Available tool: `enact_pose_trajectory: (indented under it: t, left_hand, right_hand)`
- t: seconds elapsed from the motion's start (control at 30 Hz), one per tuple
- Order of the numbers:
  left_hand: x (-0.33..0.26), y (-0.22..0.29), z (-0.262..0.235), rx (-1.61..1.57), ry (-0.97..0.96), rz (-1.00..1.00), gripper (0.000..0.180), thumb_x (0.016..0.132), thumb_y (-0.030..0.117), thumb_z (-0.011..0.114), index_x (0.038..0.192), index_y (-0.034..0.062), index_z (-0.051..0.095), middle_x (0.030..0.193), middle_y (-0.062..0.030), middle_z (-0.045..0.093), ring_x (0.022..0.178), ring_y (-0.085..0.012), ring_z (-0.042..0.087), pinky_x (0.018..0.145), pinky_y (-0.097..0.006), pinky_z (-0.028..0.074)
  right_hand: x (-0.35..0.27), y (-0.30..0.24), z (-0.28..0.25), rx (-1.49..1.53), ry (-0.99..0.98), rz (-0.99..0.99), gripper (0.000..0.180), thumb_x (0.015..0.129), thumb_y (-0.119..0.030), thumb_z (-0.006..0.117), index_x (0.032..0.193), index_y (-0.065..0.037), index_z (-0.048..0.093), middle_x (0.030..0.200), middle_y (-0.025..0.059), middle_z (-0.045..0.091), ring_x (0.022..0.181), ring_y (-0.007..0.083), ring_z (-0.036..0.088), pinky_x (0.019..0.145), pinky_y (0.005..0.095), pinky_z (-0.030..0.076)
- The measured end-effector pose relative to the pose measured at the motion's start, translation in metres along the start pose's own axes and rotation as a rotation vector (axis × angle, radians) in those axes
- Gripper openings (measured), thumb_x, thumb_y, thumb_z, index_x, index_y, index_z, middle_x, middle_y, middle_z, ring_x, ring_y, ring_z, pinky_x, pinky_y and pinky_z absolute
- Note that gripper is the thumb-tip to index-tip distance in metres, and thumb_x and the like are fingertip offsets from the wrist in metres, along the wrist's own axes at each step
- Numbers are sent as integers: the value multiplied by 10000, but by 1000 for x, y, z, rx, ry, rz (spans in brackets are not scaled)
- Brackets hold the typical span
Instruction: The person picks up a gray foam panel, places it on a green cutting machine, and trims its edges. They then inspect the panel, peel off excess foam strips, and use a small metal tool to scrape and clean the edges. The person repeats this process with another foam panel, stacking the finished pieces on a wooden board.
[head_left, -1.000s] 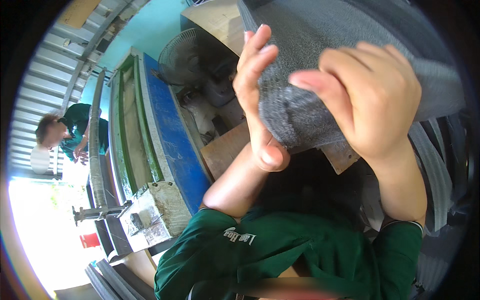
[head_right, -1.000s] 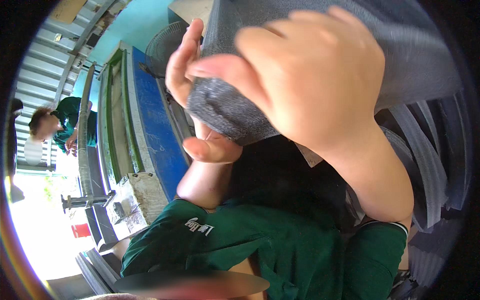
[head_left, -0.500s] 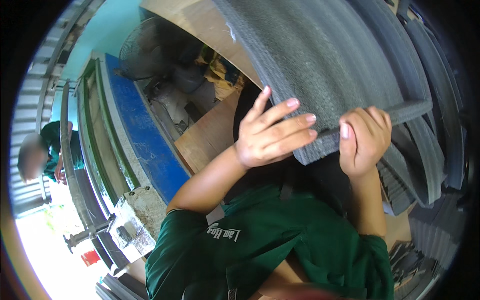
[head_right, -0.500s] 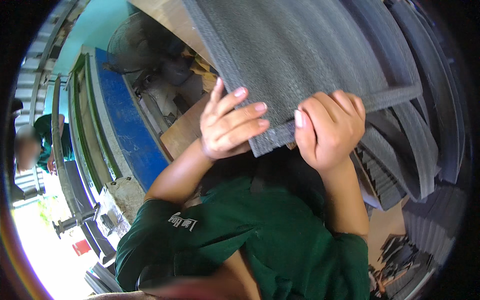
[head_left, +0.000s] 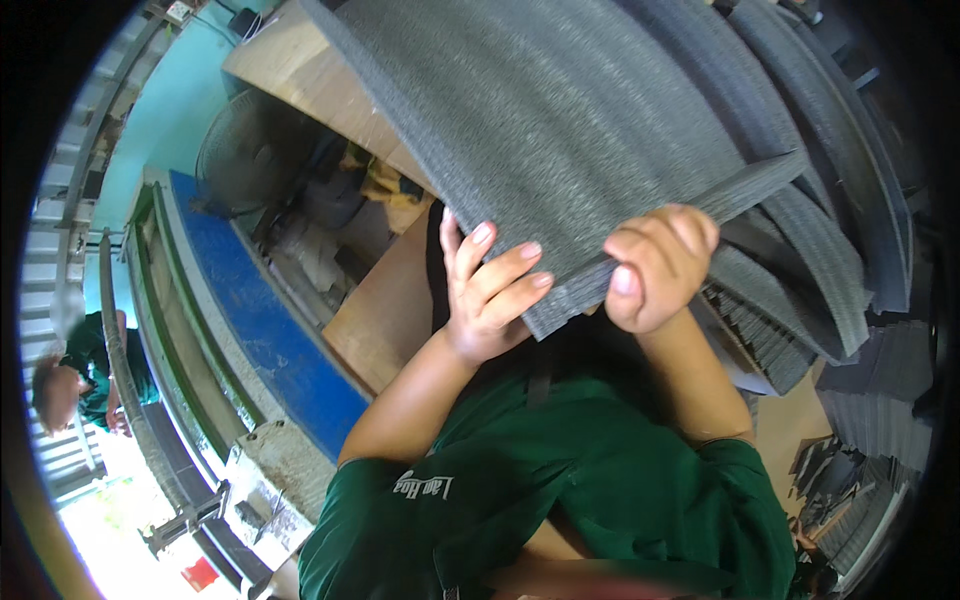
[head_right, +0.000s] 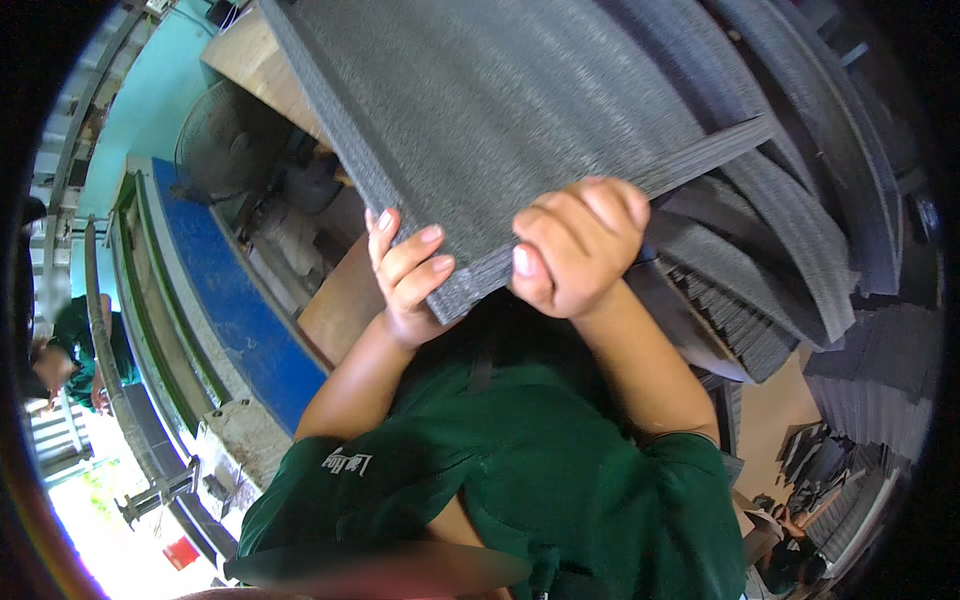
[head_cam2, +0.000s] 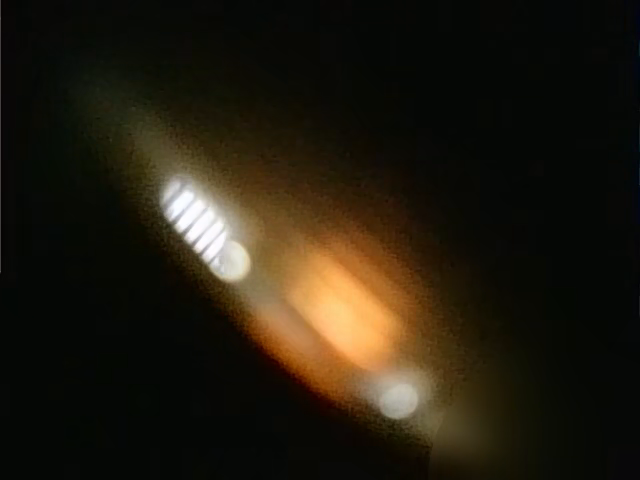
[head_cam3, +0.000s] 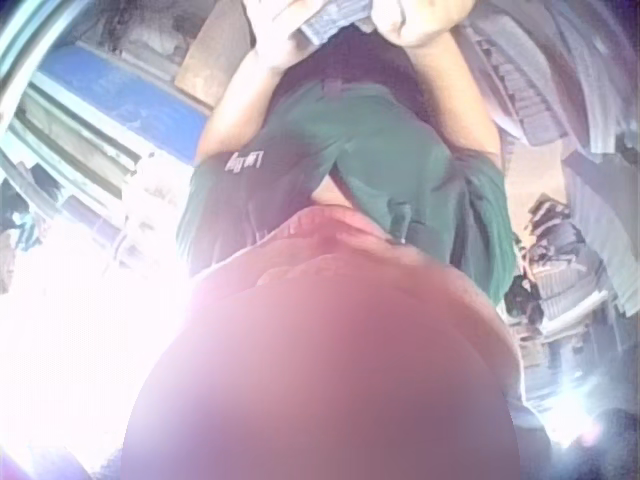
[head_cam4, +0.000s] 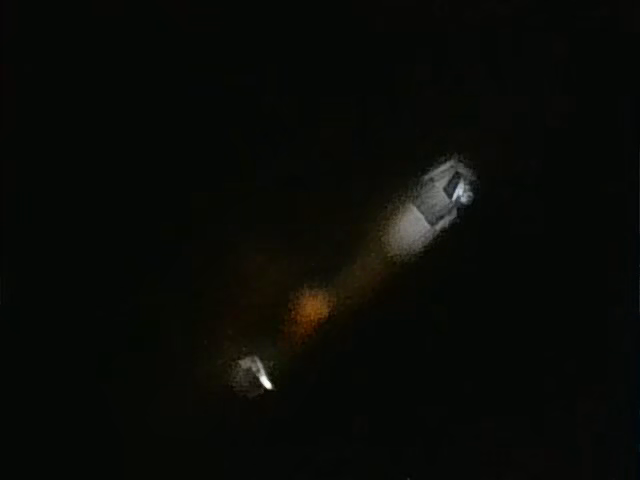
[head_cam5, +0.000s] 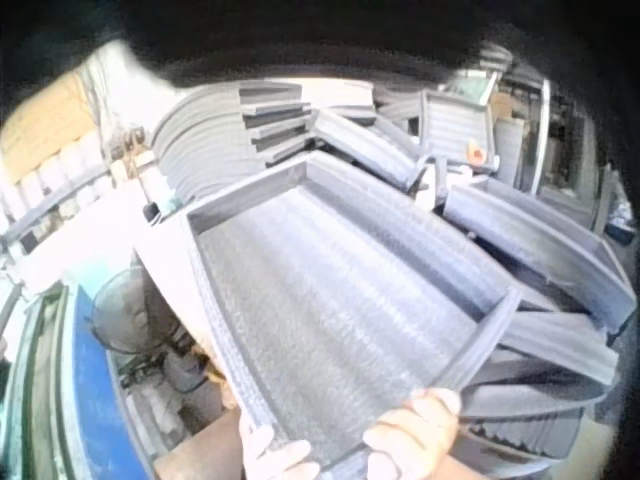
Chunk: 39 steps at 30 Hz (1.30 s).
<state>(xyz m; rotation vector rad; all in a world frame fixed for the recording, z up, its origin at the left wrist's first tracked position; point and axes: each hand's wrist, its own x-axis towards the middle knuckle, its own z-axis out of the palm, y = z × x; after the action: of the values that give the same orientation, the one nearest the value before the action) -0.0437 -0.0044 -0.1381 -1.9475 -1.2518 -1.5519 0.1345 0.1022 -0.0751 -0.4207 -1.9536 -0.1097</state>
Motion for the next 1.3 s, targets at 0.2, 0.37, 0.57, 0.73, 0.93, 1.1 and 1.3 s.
enact_pose_trajectory:
  t: [0.2, 0.37, 0.57, 0.73, 0.93, 1.1, 1.3]
  left_hand:
    - [17, 8, -8, 196, -40, 102, 532, 738, 64, 864, 1176, 91, 564, 1231, -118, 660, 1247, -454, 599, 1061, -620, 493]
    - [23, 16, -11, 208, -101, 49, 499, 669, 48, 890, 1080, 66, 606, 1117, -125, 699, 1162, -430, 665, 1018, -571, 549]
    - [20, 18, -4, 108, -43, -76, 556, 715, 30, 864, 1197, 151, 614, 1289, -95, 682, 1383, -377, 540, 1140, -595, 430]
    - [22, 13, -15, -18, -178, -179, 785, 586, 238, 983, 1265, 124, 606, 1404, -139, 620, 1402, -410, 514, 1185, -582, 367]
    - [26, -29, -42, -393, 133, -733, 1264, 759, 692, 781, 1649, 59, 146, 1720, -174, 167, 1587, -370, 150, 1268, -544, 142]
    - [51, -81, -40, -633, 194, -1233, 938, 1008, 434, 556, 1673, 93, -11, 1743, -193, 1, 1612, -335, -4, 1286, -451, 3]
    - [89, -95, -18, -532, 163, -1122, 1035, 950, 266, 660, 1676, 148, -68, 1739, -192, 1, 1582, -340, 129, 1271, -468, 115]
  right_hand:
    - [-3, 4, 5, 4, 58, -19, 359, 965, -379, 488, 742, -139, 636, 715, 4, 613, 685, 199, 590, 816, 385, 406]
    - [-1, 8, 9, 22, 93, -19, 354, 961, -374, 494, 744, -136, 639, 714, 2, 614, 678, 198, 589, 791, 378, 400]
    - [-5, 13, 9, 45, 88, -50, 341, 947, -375, 511, 755, -133, 656, 724, 0, 625, 691, 198, 600, 822, 388, 411]
    - [-4, 13, 10, 38, 86, -30, 290, 924, -354, 529, 771, -147, 662, 763, -7, 640, 730, 191, 610, 860, 399, 422]
    - [-9, 16, 12, 73, 151, -14, 225, 891, -351, 581, 839, -152, 671, 783, -19, 653, 743, 182, 619, 867, 391, 435]
    - [-3, 13, 5, 203, 130, 55, 207, 833, -243, 724, 996, -121, 686, 860, 8, 707, 763, 183, 660, 782, 366, 499]
    - [55, 75, -56, 349, -201, 348, 298, 797, -131, 798, 1064, -27, 717, 972, 148, 707, 928, 292, 692, 797, 402, 566]
